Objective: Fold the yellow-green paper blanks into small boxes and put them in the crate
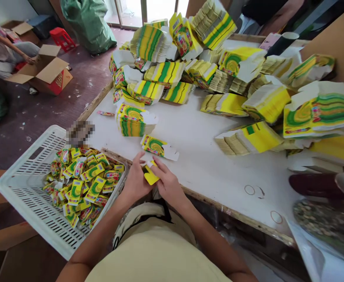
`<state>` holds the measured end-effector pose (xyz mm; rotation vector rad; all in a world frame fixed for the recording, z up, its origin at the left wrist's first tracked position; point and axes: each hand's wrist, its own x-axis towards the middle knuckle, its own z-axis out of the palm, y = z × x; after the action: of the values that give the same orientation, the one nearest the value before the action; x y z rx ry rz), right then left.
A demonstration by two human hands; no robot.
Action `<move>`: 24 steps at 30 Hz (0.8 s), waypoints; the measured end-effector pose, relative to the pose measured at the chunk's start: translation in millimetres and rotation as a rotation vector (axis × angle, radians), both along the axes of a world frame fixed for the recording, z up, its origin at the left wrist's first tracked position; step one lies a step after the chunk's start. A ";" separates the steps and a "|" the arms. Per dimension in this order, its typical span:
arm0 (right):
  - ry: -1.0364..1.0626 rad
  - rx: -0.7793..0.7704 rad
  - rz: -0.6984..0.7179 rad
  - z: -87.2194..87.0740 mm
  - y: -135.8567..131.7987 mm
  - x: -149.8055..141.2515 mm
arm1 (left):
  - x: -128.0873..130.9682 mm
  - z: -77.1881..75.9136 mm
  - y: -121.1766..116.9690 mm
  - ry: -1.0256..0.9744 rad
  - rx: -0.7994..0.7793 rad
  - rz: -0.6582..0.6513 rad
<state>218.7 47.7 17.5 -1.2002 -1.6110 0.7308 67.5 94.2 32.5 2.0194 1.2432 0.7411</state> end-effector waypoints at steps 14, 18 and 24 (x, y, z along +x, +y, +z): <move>-0.131 0.115 0.022 -1.9 7.0 28.0 | -6.8 20.0 7.5 -0.784 -0.616 0.381; -0.129 0.077 0.098 5.0 6.6 34.2 | -0.7 19.6 6.3 -0.872 -0.617 0.428; -0.074 0.003 0.051 6.9 4.8 31.8 | 1.1 22.1 3.8 -0.864 -0.605 0.422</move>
<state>250.5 52.5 24.4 -1.1999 -1.7084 0.7238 68.6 97.9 54.6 0.7921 1.1494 1.1033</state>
